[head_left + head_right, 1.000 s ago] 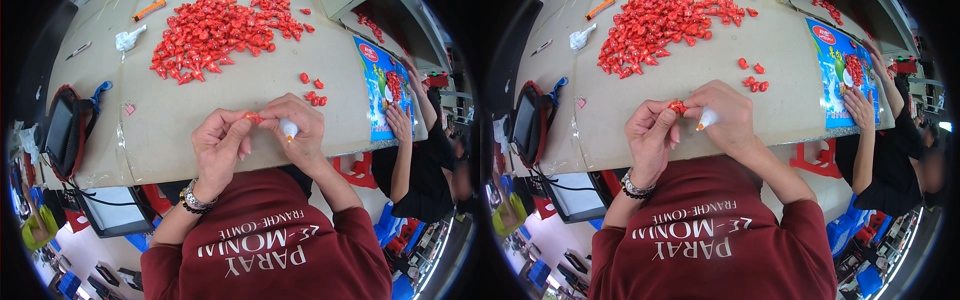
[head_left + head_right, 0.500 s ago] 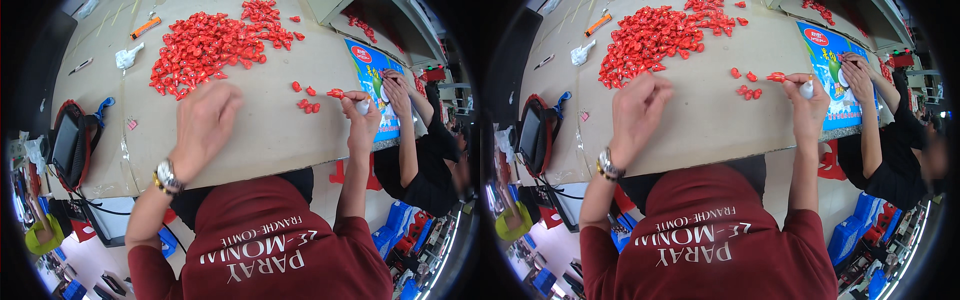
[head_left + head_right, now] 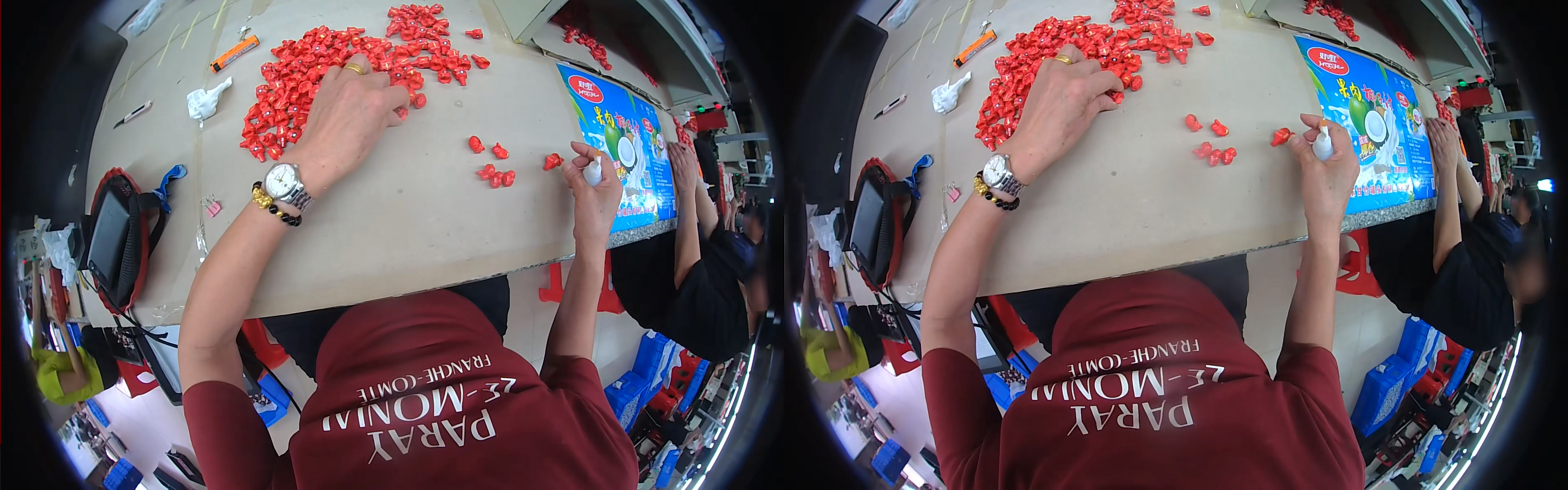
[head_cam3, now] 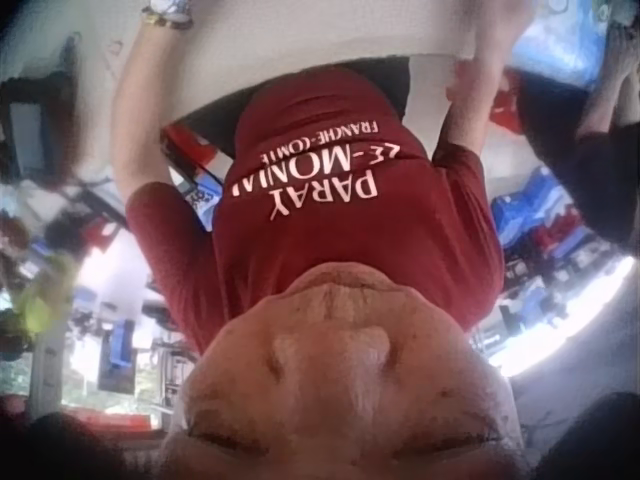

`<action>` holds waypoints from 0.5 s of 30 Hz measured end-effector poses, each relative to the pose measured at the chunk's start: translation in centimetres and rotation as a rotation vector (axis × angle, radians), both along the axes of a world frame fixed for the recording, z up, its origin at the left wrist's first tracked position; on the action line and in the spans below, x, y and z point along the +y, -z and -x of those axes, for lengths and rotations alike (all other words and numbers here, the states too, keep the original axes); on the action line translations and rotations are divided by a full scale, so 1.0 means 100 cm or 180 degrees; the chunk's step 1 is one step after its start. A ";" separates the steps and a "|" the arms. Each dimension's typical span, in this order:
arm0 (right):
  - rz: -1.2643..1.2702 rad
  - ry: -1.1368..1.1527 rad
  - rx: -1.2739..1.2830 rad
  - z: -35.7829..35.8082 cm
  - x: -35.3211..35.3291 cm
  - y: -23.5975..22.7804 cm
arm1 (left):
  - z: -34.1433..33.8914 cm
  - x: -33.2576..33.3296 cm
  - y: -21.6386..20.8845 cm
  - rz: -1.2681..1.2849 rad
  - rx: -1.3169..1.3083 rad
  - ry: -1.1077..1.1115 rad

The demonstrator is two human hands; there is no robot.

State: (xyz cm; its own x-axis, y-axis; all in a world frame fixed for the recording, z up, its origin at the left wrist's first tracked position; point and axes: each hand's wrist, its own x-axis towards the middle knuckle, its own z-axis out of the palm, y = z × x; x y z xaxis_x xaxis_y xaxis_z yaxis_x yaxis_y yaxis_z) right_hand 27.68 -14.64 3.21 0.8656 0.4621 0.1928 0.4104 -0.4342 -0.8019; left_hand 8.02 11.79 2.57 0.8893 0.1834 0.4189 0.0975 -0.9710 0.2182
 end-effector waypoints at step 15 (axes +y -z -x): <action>-0.0548 -0.1708 -0.0712 0.078 0.045 -0.035 | 0.053 -0.081 -0.014 0.6031 -0.1055 0.0034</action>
State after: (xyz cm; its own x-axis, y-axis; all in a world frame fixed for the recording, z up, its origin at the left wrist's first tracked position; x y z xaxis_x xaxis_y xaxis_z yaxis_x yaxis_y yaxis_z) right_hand 19.92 -10.18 6.72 0.4503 0.7689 0.4539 0.7028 0.0083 -0.7113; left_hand 2.67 3.66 3.98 0.8318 0.5304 -0.1636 -0.1670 0.5202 0.8375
